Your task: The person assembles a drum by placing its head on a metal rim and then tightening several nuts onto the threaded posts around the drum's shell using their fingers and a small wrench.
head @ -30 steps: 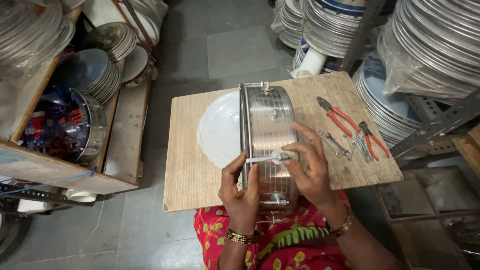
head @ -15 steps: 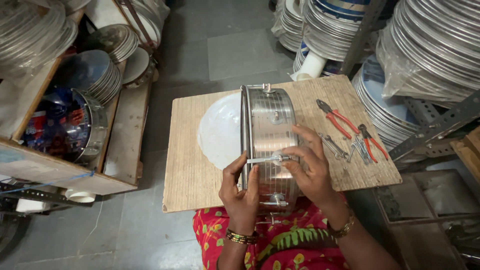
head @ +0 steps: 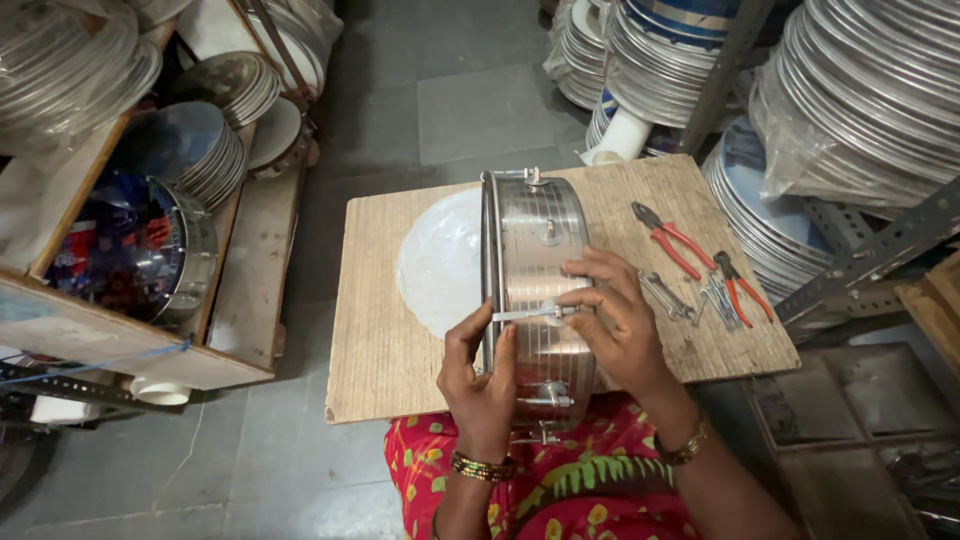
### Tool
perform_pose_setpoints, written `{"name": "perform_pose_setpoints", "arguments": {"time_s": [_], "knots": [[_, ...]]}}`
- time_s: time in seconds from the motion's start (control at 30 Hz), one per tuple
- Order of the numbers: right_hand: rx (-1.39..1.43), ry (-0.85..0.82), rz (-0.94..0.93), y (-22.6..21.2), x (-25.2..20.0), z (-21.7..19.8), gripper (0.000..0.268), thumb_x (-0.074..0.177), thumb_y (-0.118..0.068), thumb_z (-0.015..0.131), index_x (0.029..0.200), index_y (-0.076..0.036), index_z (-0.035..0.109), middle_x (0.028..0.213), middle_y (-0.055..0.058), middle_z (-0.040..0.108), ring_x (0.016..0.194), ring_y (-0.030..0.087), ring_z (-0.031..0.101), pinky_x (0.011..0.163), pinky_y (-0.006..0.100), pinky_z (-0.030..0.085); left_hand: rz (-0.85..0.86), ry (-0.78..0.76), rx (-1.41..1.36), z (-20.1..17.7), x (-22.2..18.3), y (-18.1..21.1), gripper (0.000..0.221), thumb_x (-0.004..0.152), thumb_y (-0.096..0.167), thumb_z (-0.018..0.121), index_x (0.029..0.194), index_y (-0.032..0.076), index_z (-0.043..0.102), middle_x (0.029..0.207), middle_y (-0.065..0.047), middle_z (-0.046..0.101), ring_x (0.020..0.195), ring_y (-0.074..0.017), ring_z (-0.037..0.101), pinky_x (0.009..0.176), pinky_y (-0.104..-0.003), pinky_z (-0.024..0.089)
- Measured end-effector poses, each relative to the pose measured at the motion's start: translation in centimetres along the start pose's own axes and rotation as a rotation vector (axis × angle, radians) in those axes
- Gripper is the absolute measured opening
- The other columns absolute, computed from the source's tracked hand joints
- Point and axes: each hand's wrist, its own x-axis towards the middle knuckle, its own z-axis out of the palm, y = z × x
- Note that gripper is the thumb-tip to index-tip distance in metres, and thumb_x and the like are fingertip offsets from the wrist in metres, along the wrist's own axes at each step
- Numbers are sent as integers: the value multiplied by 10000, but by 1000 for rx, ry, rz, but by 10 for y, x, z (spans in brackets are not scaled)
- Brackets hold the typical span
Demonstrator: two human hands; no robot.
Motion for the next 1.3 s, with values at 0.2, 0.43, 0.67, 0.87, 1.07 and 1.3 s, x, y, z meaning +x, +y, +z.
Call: {"name": "perform_pose_setpoints", "arguments": {"time_s": [0.2,0.43,0.67,0.87,1.07,1.3], "knots": [[20,-7,13,0,1,4,171,968,-199,674,1040,-47,707,1304,99,666,1458,361,440,1195,508,381,-13,7,-39,1,0,-3,356,929,-11,723,1271,-43,631,1219,-164,693,1159,-219,683,1025,-341,551],[-58,34,-3,5,3,9,168,988,-214,660,1022,-55,698,1210,94,707,1398,322,525,1163,459,446,-43,-3,-94,3,3,0,349,939,-17,703,1277,-44,624,1234,-165,686,1177,-219,671,1024,-342,543],[-12,20,-46,8,7,12,182,957,-200,679,1069,-57,667,1237,121,696,1402,342,503,1194,498,391,-22,13,-74,2,7,0,332,950,0,705,1270,-43,626,1230,-168,690,1173,-221,680,1023,-345,554],[30,14,-8,0,9,10,131,973,-143,674,1062,-48,656,1261,126,687,1410,348,504,1182,487,408,-10,20,-81,1,6,2,338,957,6,702,1280,-46,615,1236,-171,690,1160,-223,682,1011,-341,550],[1,32,8,0,7,10,100,977,-123,675,1033,-40,677,1238,104,696,1399,335,529,1174,468,444,1,18,-45,0,5,4,334,959,21,709,1275,-46,621,1229,-170,694,1159,-226,684,1015,-344,546],[29,-32,-19,-7,17,4,174,881,-52,719,1048,-23,680,1269,118,667,1395,349,493,1176,490,393,-1,24,-16,-2,9,4,331,963,52,722,1267,-41,628,1210,-171,697,1142,-228,691,1020,-352,552]]}}
